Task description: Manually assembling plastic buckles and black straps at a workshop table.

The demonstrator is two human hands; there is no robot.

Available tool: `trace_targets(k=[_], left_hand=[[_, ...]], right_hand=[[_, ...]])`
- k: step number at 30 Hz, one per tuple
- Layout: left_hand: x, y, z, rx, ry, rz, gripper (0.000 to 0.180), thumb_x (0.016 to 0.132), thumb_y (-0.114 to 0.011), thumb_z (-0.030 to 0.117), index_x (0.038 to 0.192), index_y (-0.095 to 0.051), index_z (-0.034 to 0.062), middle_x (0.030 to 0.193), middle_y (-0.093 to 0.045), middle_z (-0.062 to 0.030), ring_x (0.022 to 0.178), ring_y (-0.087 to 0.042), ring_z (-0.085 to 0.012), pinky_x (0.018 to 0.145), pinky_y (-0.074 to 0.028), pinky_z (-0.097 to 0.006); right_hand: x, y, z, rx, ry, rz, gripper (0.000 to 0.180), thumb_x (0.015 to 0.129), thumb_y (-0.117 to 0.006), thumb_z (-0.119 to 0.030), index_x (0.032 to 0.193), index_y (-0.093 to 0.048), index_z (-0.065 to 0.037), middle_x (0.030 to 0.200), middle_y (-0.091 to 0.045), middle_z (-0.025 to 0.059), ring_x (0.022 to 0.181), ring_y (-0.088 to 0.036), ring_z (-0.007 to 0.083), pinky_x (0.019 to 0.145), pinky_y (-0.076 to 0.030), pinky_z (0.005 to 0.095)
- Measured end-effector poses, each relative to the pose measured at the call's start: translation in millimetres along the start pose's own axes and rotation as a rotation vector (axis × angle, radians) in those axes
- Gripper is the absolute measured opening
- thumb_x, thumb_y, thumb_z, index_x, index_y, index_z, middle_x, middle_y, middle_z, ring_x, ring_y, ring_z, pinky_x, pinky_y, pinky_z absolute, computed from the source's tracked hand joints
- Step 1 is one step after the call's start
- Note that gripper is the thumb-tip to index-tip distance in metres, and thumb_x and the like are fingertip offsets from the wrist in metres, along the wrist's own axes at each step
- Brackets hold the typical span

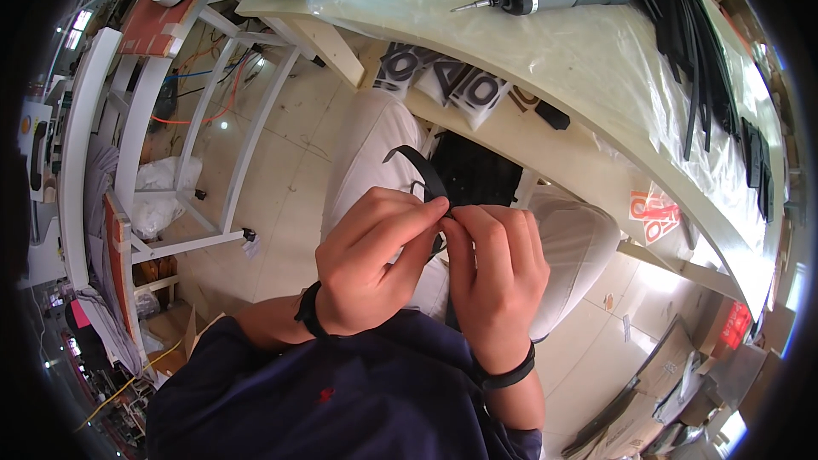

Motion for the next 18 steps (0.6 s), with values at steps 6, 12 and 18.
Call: trace_targets(k=[6, 12, 18], left_hand=[[-0.6, -1.4, -3.0, -0.021, 0.003, -0.008, 0.031, 0.075, -0.068, -0.021, 0.103, -0.069, -0.0079, 0.084, -0.066, -0.0126, 0.073, -0.065, -0.0242, 0.062, -0.052, -0.031], [0.9, -1.4, -2.6, -0.04, 0.015, -0.034, 0.031, 0.075, -0.066, -0.021, 0.103, -0.069, -0.0083, 0.084, -0.066, -0.0128, 0.073, -0.064, -0.0242, 0.062, -0.052, -0.032], [1.3, -1.7, -5.3, -0.01, -0.017, -0.079, 0.032, 0.074, -0.065, -0.021, 0.103, -0.068, -0.0091, 0.084, -0.065, -0.0137, 0.074, -0.064, -0.0265, 0.064, -0.052, -0.034]], right_hand=[[-3.0, 0.2, -0.2, 0.125, 0.033, 0.086, 0.022, 0.078, -0.076, 0.008, 0.094, -0.064, -0.001, 0.088, -0.068, 0.011, 0.074, -0.066, 0.0252, 0.062, -0.053, 0.0321], [-4.6, 2.3, -0.2, 0.081, 0.191, 0.117, 0.026, 0.076, -0.075, 0.01, 0.096, -0.063, 0.0, 0.092, -0.07, 0.0115, 0.078, -0.067, 0.0273, 0.062, -0.055, 0.0343], [5.8, 6.6, -0.1, -0.01, 0.244, -0.083, 0.026, 0.079, -0.072, 0.009, 0.099, -0.061, 0.0, 0.089, -0.067, 0.0104, 0.078, -0.066, 0.0244, 0.063, -0.054, 0.0338]])
Point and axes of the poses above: each hand's wrist, its own x-axis towards the middle knuckle, its own y-axis out of the back of the hand, z = x × y, the point moved 4 cm from there along x, towards the middle knuckle
